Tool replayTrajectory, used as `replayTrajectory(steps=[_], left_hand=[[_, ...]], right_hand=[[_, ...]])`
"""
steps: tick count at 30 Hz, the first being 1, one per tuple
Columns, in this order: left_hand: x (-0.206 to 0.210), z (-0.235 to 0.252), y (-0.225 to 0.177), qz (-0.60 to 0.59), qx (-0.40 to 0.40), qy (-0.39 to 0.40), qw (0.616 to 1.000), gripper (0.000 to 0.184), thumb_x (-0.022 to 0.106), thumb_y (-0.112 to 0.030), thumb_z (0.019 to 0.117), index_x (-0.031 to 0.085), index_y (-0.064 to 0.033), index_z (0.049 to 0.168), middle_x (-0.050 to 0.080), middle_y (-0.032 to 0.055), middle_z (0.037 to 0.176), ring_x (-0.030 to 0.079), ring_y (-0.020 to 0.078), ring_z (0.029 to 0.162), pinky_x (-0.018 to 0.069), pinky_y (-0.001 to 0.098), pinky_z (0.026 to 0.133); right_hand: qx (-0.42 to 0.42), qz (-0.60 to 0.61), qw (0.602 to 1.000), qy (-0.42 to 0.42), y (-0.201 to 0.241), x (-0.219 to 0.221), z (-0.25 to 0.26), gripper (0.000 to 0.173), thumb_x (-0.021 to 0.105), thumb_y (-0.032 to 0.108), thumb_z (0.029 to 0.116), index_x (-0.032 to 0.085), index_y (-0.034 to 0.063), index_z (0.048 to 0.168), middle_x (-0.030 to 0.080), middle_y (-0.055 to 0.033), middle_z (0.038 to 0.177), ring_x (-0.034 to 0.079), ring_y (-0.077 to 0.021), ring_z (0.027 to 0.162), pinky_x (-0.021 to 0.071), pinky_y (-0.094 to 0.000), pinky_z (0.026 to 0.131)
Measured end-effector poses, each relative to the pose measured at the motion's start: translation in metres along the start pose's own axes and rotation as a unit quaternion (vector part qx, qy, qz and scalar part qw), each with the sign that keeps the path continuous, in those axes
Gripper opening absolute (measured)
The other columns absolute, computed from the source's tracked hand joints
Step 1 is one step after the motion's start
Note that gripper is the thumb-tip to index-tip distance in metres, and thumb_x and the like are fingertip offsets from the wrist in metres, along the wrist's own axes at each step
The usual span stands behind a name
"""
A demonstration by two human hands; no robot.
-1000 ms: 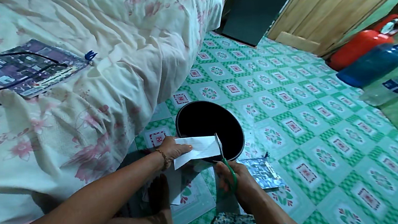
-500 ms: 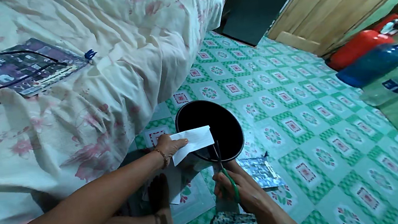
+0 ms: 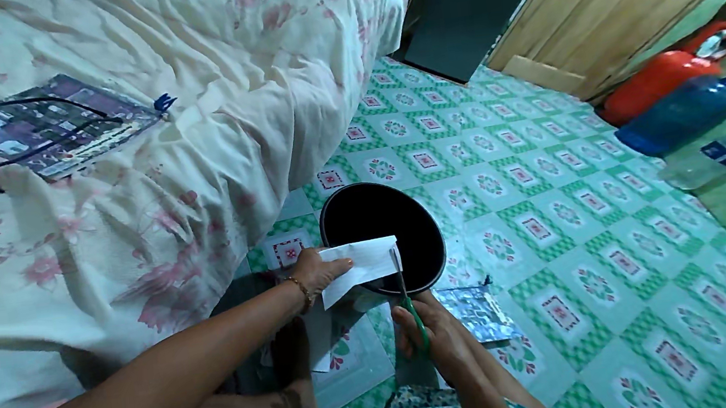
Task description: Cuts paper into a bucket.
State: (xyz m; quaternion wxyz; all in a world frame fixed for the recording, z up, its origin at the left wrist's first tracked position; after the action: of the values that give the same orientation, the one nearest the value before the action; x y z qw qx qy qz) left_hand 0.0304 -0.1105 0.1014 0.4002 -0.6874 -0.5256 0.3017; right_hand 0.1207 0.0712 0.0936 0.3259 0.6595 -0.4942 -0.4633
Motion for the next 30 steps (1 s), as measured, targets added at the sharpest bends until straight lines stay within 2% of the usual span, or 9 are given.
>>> replayTrajectory(steps=[2,5,10,18,20,24,30], left_hand=[[-0.001,0.000,0.000,0.002,-0.001,-0.003,1.000,0.029,0.068,-0.007,0.0980,0.061,0.0067,0.122,0.066,0.0137,0.104,0.063,0.0111,0.087,0.0529,0.0268,0.083],[0.000,0.002,0.002,0.012,-0.008,0.003,1.000,0.029,0.068,-0.008,0.0978,0.061,0.0065,0.122,0.066,0.0137,0.104,0.063,0.0113,0.087,0.0532,0.0272,0.083],[0.005,0.000,0.001,0.039,-0.001,0.027,0.999,0.028,0.069,-0.006,0.0968,0.061,0.0075,0.120,0.065,0.0137,0.104,0.062,0.0101,0.087,0.0522,0.0264,0.084],[0.004,0.002,0.004,0.027,-0.009,0.022,0.999,0.027,0.069,-0.007,0.0975,0.061,0.0068,0.120,0.065,0.0131,0.102,0.062,0.0107,0.084,0.0531,0.0270,0.081],[0.004,0.002,0.006,0.027,-0.011,0.022,0.999,0.028,0.069,-0.007,0.0972,0.061,0.0069,0.120,0.065,0.0129,0.102,0.062,0.0105,0.084,0.0532,0.0268,0.081],[0.006,0.000,0.004,0.030,-0.014,0.031,0.999,0.029,0.068,-0.006,0.0972,0.061,0.0073,0.122,0.065,0.0139,0.103,0.062,0.0110,0.086,0.0528,0.0271,0.083],[0.005,0.004,0.005,0.027,-0.027,0.030,0.999,0.029,0.068,-0.007,0.0975,0.060,0.0069,0.122,0.065,0.0141,0.104,0.062,0.0123,0.086,0.0529,0.0282,0.082]], right_hand=[[0.003,-0.009,1.000,0.015,0.001,0.003,0.000,0.026,0.052,0.026,0.1047,0.059,0.0034,0.095,0.060,0.0052,0.059,0.059,-0.0029,0.050,0.0503,-0.0187,0.053],[0.013,-0.063,0.997,0.048,0.005,0.009,-0.003,0.035,0.045,0.031,0.1071,0.058,-0.0018,0.109,0.064,0.0023,0.071,0.062,-0.0049,0.061,0.0513,-0.0215,0.061],[0.017,-0.068,0.997,0.039,0.007,0.006,0.001,0.040,0.042,0.034,0.1081,0.058,-0.0028,0.111,0.064,0.0012,0.071,0.062,-0.0059,0.062,0.0528,-0.0224,0.062],[-0.002,0.011,1.000,0.005,0.001,-0.001,0.006,0.029,0.052,0.031,0.1048,0.059,0.0041,0.095,0.060,0.0047,0.058,0.058,-0.0035,0.048,0.0505,-0.0191,0.051],[0.007,0.015,1.000,0.010,0.002,0.000,0.005,0.029,0.051,0.030,0.1052,0.059,0.0035,0.096,0.061,0.0037,0.058,0.059,-0.0041,0.049,0.0507,-0.0193,0.051],[0.025,-0.011,0.999,0.031,0.006,0.002,0.006,0.035,0.043,0.031,0.1086,0.058,0.0004,0.103,0.063,0.0015,0.064,0.062,-0.0064,0.055,0.0543,-0.0222,0.058],[-0.003,0.042,0.999,0.001,0.009,-0.005,0.014,0.030,0.050,0.025,0.1064,0.061,0.0042,0.088,0.058,0.0043,0.056,0.056,-0.0023,0.046,0.0478,-0.0173,0.048]])
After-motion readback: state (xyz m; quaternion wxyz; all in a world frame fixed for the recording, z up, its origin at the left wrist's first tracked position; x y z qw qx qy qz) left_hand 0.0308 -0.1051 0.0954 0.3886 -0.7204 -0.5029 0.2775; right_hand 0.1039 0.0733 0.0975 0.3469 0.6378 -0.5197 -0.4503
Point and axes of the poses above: each hand's wrist, its own z-axis towards the middle knuckle, its own x-axis out of the palm, y = z × x, the point moved 9 cm from there along z, towards the middle knuckle
